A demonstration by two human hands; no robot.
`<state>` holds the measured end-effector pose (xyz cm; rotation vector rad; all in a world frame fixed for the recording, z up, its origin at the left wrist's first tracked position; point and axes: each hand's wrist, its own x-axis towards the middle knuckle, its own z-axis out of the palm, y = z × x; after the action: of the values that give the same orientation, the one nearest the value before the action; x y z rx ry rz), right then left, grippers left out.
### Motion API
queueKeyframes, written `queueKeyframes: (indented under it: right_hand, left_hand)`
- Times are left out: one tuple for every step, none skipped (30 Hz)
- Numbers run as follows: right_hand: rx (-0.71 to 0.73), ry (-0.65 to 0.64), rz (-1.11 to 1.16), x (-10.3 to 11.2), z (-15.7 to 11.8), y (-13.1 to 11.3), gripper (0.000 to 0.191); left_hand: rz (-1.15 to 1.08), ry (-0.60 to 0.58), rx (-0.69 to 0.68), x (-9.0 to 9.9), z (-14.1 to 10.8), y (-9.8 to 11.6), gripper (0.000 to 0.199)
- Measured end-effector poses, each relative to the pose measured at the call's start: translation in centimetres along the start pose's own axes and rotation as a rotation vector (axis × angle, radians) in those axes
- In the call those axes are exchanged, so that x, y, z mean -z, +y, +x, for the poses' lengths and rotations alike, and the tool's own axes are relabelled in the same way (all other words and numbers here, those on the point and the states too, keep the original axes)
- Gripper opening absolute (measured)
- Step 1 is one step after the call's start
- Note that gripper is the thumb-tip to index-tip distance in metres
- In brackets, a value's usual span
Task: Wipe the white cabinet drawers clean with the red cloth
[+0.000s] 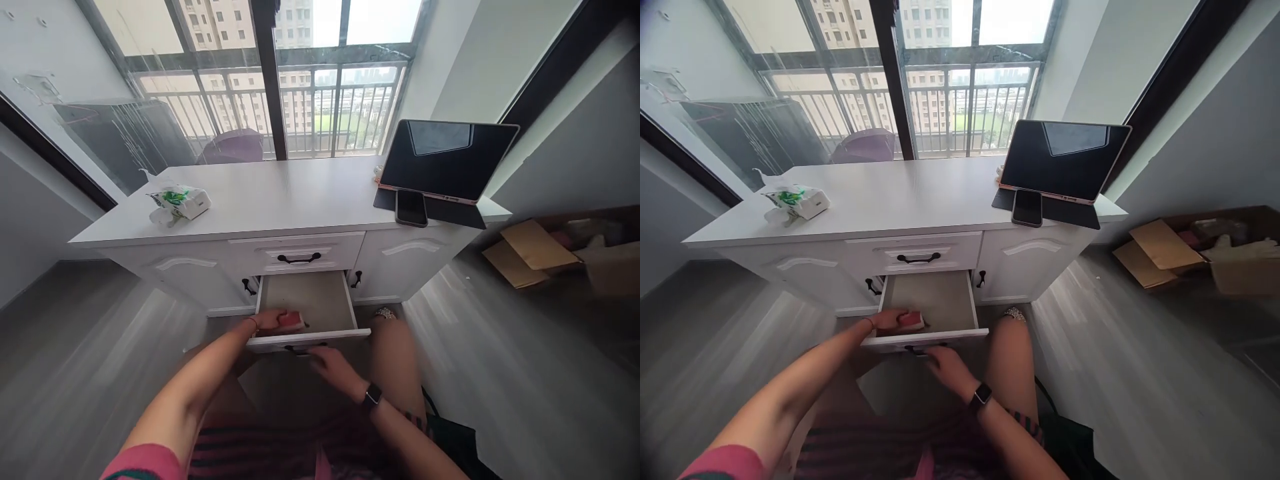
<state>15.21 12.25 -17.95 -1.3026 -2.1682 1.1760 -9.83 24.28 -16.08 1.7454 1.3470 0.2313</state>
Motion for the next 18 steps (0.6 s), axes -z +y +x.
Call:
queueKeyframes:
  right_hand:
    - [0.018, 0.049, 0.002, 1.3, -0.4, -0.1, 0.029]
    - [0.036, 0.106, -0.02, 2.6, -0.7, 0.0, 0.027]
    - [0.042, 0.177, -0.073, 3.9, -1.0, 0.1, 0.026]
    - [0.036, 0.236, -0.156, 5.1, -1.2, 0.4, 0.026]
    - [0.044, 0.242, -0.241, 6.2, -1.3, 0.7, 0.027]
    - [0.037, 0.247, -0.317, 7.2, -1.4, 1.1, 0.029]
    - [0.02, 0.234, -0.376, 8.1, -1.5, 1.5, 0.03]
    - [-0.005, 0.195, -0.416, 8.7, -1.6, 1.9, 0.031]
    - [-0.037, 0.152, -0.44, 9.2, -1.6, 2.2, 0.03]
    - [-0.066, 0.106, -0.45, 9.6, -1.6, 2.5, 0.029]
    - [-0.091, 0.067, -0.453, 9.8, -1.6, 2.8, 0.029]
    - [-0.109, 0.042, -0.455, 9.9, -1.5, 3.0, 0.029]
    - [-0.12, 0.032, -0.46, 10.0, -1.4, 3.2, 0.029]
    - [-0.128, 0.034, -0.467, 10.1, -1.2, 3.4, 0.029]
    - [-0.136, 0.038, -0.476, 10.2, -0.9, 3.5, 0.03]
    - [-0.144, 0.038, -0.486, 10.3, -0.5, 3.7, 0.031]
    - [-0.151, 0.038, -0.495, 10.5, -0.1, 3.8, 0.031]
    - [-0.154, 0.035, -0.501, 10.8, 0.3, 4.0, 0.032]
  left_hand:
    - [-0.041, 0.011, -0.01, 0.7, -0.5, 0.6, 0.036]
    - [-0.095, 0.052, -0.018, 1.4, -1.1, 1.3, 0.04]
    - [-0.156, 0.11, -0.023, 2.0, -1.9, 1.9, 0.042]
    - [-0.211, 0.173, -0.025, 2.5, -2.9, 2.4, 0.042]
    - [-0.276, 0.248, -0.018, 2.9, -4.0, 2.9, 0.042]
    - [-0.355, 0.336, 0.001, 3.1, -5.4, 3.2, 0.041]
    - [-0.44, 0.434, 0.031, 3.1, -6.9, 3.3, 0.039]
    - [-0.526, 0.531, 0.064, 2.8, -8.5, 3.3, 0.036]
    - [-0.642, 0.639, 0.101, 2.3, -10.2, 3.2, 0.033]
    - [-0.737, 0.74, 0.138, 1.5, -12.0, 2.9, 0.028]
    - [-0.811, 0.785, 0.142, 0.5, -13.7, 2.6, 0.023]
    - [-0.881, 0.797, 0.156, -0.8, -15.1, 2.2, 0.02]
    - [-0.928, 0.805, 0.189, -2.2, -16.4, 1.8, 0.017]
    - [-0.966, 0.825, 0.234, -3.7, -17.2, 1.3, 0.017]
    - [-0.997, 0.853, 0.272, -5.3, -17.8, 0.9, 0.019]
    - [-1.026, 0.88, 0.316, -6.8, -17.9, 0.6, 0.021]
    - [-1.057, 0.906, 0.364, -8.3, -17.7, 0.3, 0.023]
    - [-1.067, 0.928, 0.41, -9.6, -17.1, 0.1, 0.023]
